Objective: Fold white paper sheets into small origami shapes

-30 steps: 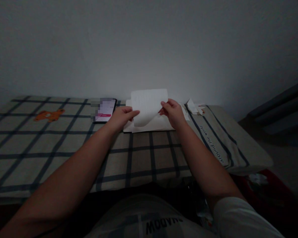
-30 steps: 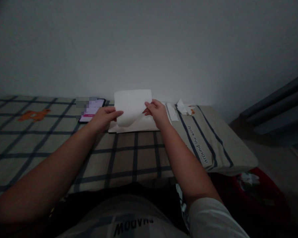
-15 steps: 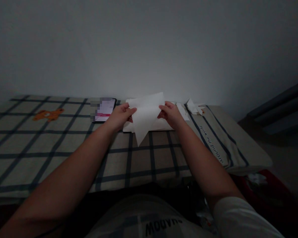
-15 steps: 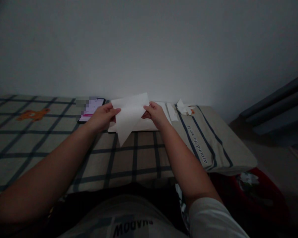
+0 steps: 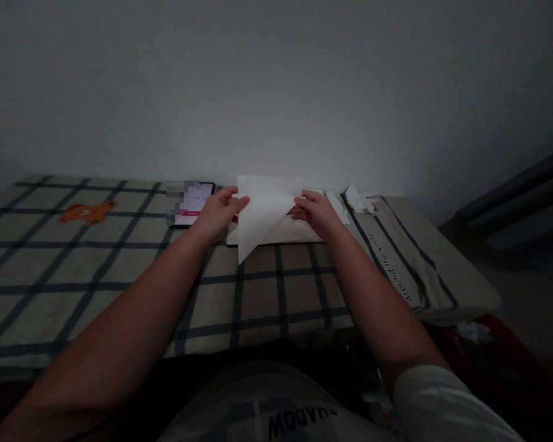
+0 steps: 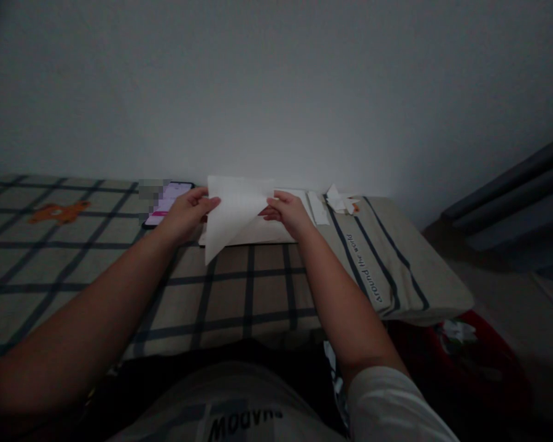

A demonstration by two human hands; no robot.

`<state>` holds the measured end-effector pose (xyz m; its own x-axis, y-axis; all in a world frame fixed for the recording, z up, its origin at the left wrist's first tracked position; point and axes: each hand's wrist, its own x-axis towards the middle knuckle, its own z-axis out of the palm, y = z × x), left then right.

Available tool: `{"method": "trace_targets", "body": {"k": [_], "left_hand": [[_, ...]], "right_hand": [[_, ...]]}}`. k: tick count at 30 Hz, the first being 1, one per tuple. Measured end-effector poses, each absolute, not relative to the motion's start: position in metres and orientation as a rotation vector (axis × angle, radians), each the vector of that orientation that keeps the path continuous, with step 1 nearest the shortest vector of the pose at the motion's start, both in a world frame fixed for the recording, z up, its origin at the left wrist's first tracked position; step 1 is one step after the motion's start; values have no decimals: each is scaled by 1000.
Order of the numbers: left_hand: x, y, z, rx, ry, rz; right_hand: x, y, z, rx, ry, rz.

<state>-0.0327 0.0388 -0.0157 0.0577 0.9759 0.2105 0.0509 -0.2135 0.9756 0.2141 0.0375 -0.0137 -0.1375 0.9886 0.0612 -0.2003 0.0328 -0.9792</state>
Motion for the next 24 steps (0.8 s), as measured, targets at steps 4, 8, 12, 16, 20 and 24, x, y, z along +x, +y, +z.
{"method": "trace_targets", "body": {"k": [4,8,12,16,20,24], "left_hand": [[-33,41,-16,1334,1095,1290],[-32,39,-13,1264,992,1356],[-31,38,-11,1247,1016,1356],[-34,39,-9,1221,959,1333],[-33,37,-9,1370,1070,1320],[-31,35,-13,1606,1158,1369]], "right_hand": [[215,37,-11,-971,-1139,1371],[215,37,-13,-940,-1176,1389],[215,38,-18,-875,-1208,1376],[216,38,-20,-807,-1221,1344],[214,39,-20,-873,-1231,1272],[209,41,-21,-947,-1256,1218]]}}
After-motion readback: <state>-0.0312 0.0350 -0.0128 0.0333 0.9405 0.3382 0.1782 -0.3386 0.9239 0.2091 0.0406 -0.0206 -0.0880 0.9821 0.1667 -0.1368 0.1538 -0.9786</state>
